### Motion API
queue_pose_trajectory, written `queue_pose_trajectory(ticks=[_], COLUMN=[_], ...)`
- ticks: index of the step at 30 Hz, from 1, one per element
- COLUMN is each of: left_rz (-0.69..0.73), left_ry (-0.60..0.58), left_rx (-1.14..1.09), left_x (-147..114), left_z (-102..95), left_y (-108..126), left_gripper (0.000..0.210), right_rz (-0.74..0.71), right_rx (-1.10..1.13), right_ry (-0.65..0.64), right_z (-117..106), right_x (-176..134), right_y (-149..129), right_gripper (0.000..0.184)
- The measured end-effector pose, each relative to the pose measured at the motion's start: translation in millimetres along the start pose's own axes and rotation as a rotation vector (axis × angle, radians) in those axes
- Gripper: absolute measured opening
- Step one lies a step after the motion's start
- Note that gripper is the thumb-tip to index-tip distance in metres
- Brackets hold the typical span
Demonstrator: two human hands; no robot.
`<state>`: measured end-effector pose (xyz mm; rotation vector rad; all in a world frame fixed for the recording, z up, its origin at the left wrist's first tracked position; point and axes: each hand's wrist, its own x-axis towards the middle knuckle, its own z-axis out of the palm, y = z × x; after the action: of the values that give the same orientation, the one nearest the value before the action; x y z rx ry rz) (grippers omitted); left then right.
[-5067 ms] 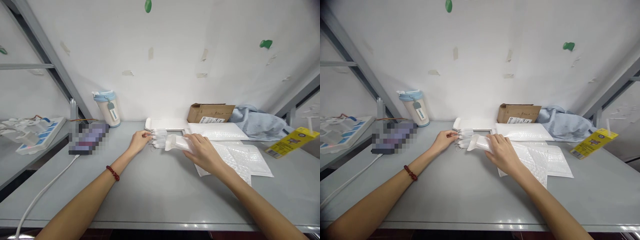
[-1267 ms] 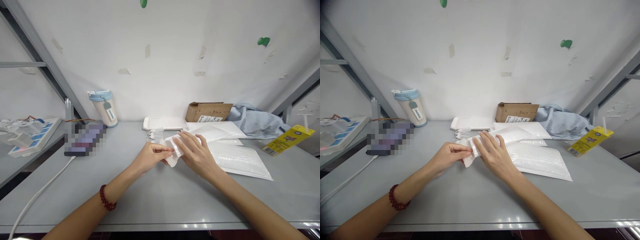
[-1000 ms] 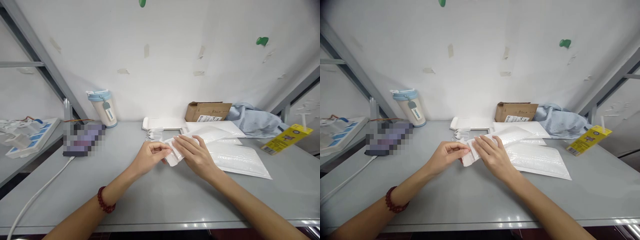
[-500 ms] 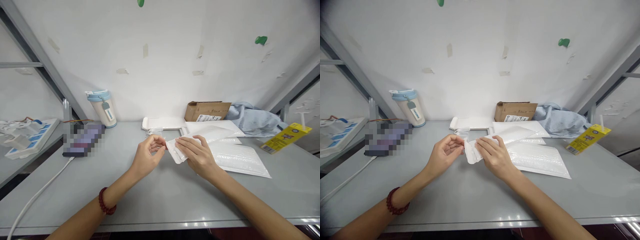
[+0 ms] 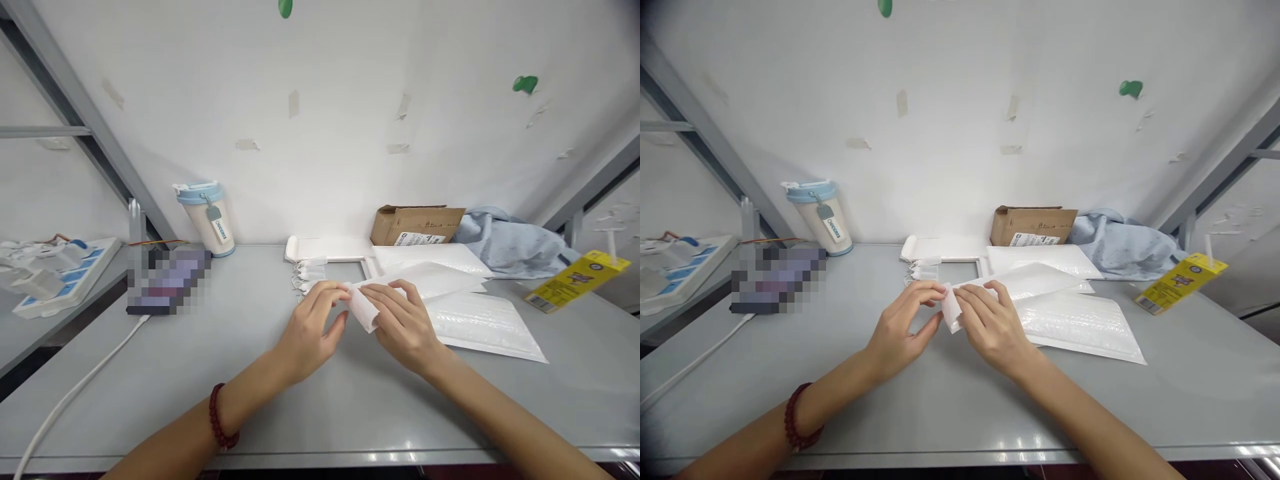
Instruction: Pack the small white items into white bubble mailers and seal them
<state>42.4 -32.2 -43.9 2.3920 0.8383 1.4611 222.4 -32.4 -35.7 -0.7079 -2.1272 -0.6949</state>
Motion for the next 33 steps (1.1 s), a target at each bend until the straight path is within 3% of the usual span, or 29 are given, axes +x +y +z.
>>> queue_pose_trajectory(ticks=[8, 12, 16, 20, 26, 33], left_rz=[0.152, 0.193, 0.189, 0.169, -0.029, -0.538], left_ry=[0.044, 0.062, 0.058, 0.071, 0.024, 0.004], left_rx=[0.141, 0.173, 0.180, 0.206, 0.067, -0.221], left_x=[-1.8, -2.7, -3.0, -2.6, -1.9, 6.6], left_z=[3.1, 3.4, 4.0, 4.6, 3.3, -3.0], left_y=[-1.7, -1.0, -0.3, -0.5, -1.4, -1.4], left_gripper=[0.035, 0.031, 0.025, 0.025, 0.022, 0.015], right_rz=[0.009, -0.051, -0.087, -0.010, 0.068, 0.117], right_rx=[0.062, 0.056, -0.016, -0.045, -0.089, -0.178], right_ry=[0.071, 0.084, 0.069, 0.081, 0.142, 0.167], right_z=[-3.4, -4.4, -4.9, -4.1, -2.7, 1.4], right_x=[-2.0, -0.3, 0.7, -1.0, 2.0, 2.5], right_y=[-6.5, -6.1, -7.0, -7.4, -5.8, 4.0], right_gripper=[0.043, 0.055, 0.042, 0.028, 0.030, 0.045])
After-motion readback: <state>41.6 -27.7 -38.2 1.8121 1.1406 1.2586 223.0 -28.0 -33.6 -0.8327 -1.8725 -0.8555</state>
